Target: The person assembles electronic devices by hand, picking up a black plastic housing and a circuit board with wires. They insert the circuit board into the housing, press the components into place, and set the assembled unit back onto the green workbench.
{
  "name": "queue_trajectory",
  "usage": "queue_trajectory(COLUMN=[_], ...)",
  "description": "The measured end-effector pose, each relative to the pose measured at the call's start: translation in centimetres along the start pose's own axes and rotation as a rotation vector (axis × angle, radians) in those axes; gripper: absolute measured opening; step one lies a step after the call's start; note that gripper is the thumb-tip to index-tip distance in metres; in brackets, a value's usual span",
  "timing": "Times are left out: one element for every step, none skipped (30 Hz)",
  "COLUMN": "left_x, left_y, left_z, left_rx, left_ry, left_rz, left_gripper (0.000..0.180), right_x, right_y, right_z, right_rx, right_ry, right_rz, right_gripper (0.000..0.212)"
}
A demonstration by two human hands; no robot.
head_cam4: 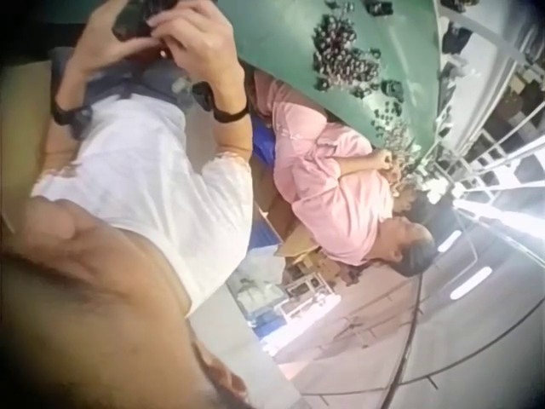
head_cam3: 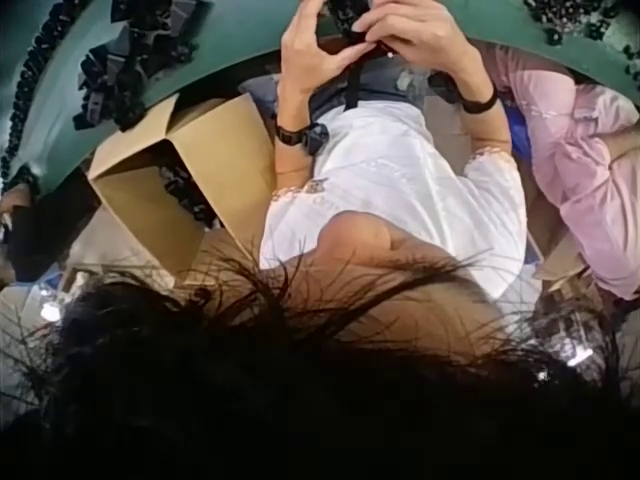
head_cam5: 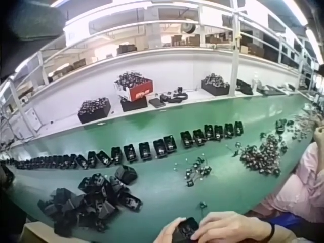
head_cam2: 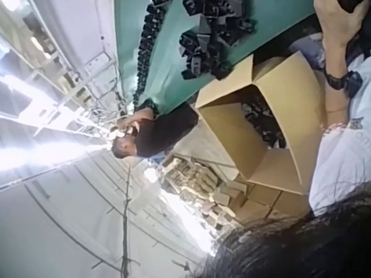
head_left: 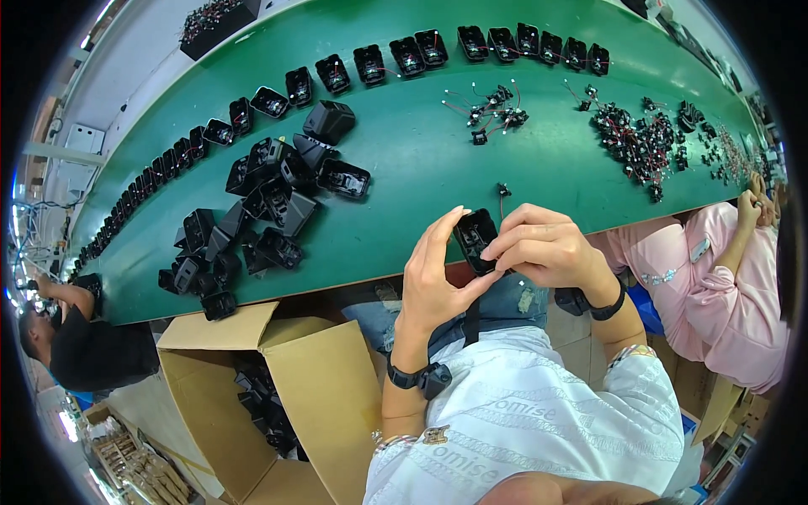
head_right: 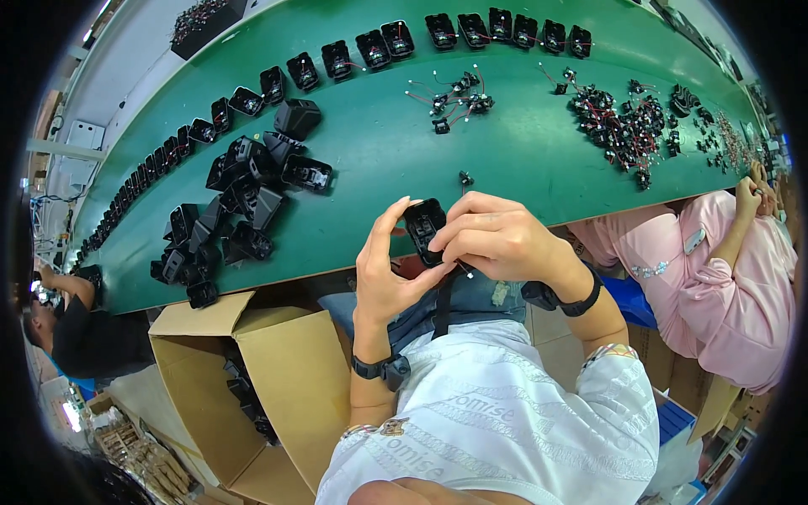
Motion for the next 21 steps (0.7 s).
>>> queue_trajectory(left_x=[0.1,0.1,0.1,0.1,0.1,0.1,0.1,0.0,0.1,0.2,0.1,-0.1,-0.2,-0.1,-0.2,-0.3,-0.4,-0.3,-0.3,-0.3,-0.4], left_y=[0.1,0.1,0.0,-0.1,-0.2,-0.2,-0.2,-0.3,-0.1,0.2,0.2,0.0,-0.2,-0.1,-0.1,-0.2,-0.1,-0.4,-0.8,-0.9,-1.0], left_z=[-0.2,-0.2,-0.1,0.1,0.1,0.1,0.2,0.4,0.0,-0.5,-0.3,0.1,0.3,0.2,0.4,0.7,0.5,0.9,1.3,1.2,1.5], left_rx=[-0.016,-0.016,-0.073,-0.131,-0.130,-0.115,-0.099,-0.098,-0.017,0.064,0.066,0.049,0.032,0.034,-0.004,-0.043,-0.046,-0.045,-0.044,-0.043,-0.055], left_ry=[-0.020,-0.021,-0.001,0.019,0.018,0.006,-0.007,-0.009,-0.077,-0.145,-0.144,-0.130,-0.116,-0.116,-0.057,0.002,0.002,0.047,0.093,0.094,0.120], left_rz=[-0.014,-0.015,-0.021,-0.029,-0.031,-0.040,-0.049,-0.052,-0.066,-0.080,-0.081,-0.047,-0.012,-0.013,-0.007,-0.001,0.001,0.040,0.078,0.074,0.092], left_gripper=[0.087,0.087,0.088,0.088,0.088,0.088,0.088,0.088,0.088,0.088,0.088,0.089,0.089,0.089,0.088,0.088,0.088,0.086,0.085,0.085,0.084], right_x=[0.0,0.0,0.0,0.0,0.0,0.0,-0.1,-0.1,-0.1,-0.2,-0.3,-0.2,-0.3,-0.4,-0.4,-0.3,-0.1,0.0,0.0,0.0,0.1], right_y=[0.1,0.2,0.1,0.3,0.4,0.3,0.4,0.4,0.4,0.3,0.3,0.5,0.7,0.7,1.0,0.8,0.3,0.1,0.0,0.2,0.2], right_z=[-0.2,-0.3,-0.3,-0.3,-0.4,-0.4,-0.5,-0.6,-0.5,-0.2,0.2,0.6,1.7,2.6,2.3,2.2,2.3,1.7,1.4,1.1,0.9], right_rx=[0.042,0.083,0.082,0.082,0.082,0.081,0.060,0.040,0.041,-0.048,-0.136,-0.135,-0.196,-0.256,-0.257,-0.188,-0.120,0.026,0.025,0.056,0.092], right_ry=[-0.008,-0.016,-0.015,-0.023,-0.030,-0.028,-0.034,-0.041,-0.039,-0.007,0.025,0.027,0.096,0.163,0.161,0.199,0.236,0.203,0.205,0.213,0.222], right_rz=[-0.012,-0.023,-0.023,-0.047,-0.071,-0.070,-0.079,-0.089,-0.088,-0.102,-0.116,-0.115,-0.084,-0.053,-0.055,0.022,0.099,0.130,0.133,0.119,0.106], right_gripper=[0.023,0.022,0.022,0.022,0.022,0.022,0.022,0.022,0.022,0.022,0.022,0.022,0.022,0.022,0.022,0.023,0.023,0.025,0.025,0.023,0.021])
Point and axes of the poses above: each hand's wrist, its own x-axis away from the middle knuckle, its own y-axis out of the palm, z = x × y, the point moved 10 cm from there along -x, towards the middle knuckle, and after that the axes turned 11 degrees about y, right-handed, at the moved point
